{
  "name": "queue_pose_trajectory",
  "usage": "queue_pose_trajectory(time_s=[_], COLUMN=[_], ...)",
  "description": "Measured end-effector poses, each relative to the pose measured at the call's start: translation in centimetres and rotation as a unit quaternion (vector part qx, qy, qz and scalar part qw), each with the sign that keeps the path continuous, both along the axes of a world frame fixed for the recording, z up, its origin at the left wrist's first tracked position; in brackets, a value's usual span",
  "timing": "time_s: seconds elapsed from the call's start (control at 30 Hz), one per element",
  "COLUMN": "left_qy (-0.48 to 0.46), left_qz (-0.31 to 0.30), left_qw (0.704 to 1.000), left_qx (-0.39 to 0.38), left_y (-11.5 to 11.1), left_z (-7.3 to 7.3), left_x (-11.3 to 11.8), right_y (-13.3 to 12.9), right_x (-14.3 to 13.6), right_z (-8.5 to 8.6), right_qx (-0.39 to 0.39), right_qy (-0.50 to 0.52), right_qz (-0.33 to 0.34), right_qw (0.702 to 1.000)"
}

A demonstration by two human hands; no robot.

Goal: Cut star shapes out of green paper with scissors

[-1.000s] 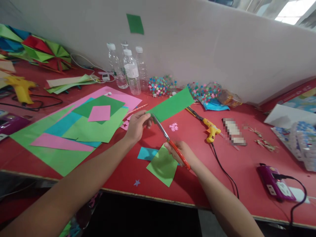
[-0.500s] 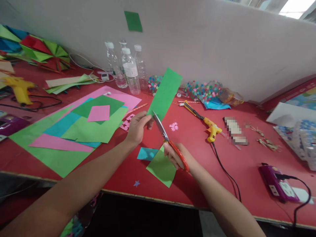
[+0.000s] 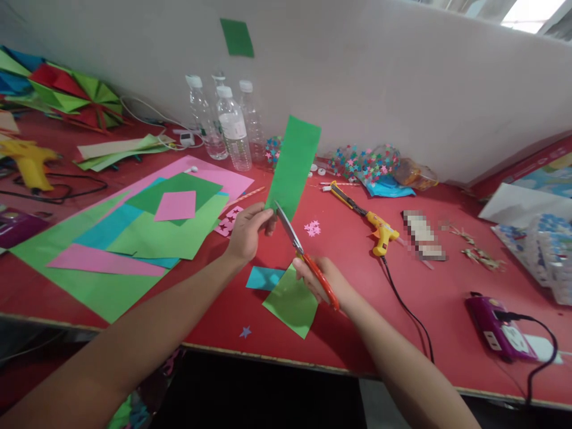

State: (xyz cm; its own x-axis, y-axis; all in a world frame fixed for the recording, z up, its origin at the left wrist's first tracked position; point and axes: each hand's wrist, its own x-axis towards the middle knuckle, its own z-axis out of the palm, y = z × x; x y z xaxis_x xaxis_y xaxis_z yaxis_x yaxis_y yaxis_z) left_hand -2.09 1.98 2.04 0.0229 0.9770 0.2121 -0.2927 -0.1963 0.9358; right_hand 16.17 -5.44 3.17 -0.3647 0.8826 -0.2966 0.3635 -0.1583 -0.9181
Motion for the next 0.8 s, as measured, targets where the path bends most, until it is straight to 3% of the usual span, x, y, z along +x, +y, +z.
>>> queue_pose_trajectory(time_s=[0.27, 0.8], left_qy=[0.011, -0.002], left_qz=[0.012, 0.016], left_qw=[1.0, 1.0], left_qx=[0.002, 0.0], left_y=[0.3, -0.5], left_z=[-0.2, -0.2], left_x=[-0.4, 0.7], right_y=[0.2, -0.5], right_x=[0.1, -1.4], right_z=[0.7, -0.2], right_qx=[-0.009, -0.02], right_qy=[-0.029, 0.022], right_qz=[-0.01, -0.059], right_qw=[0.999, 0.998])
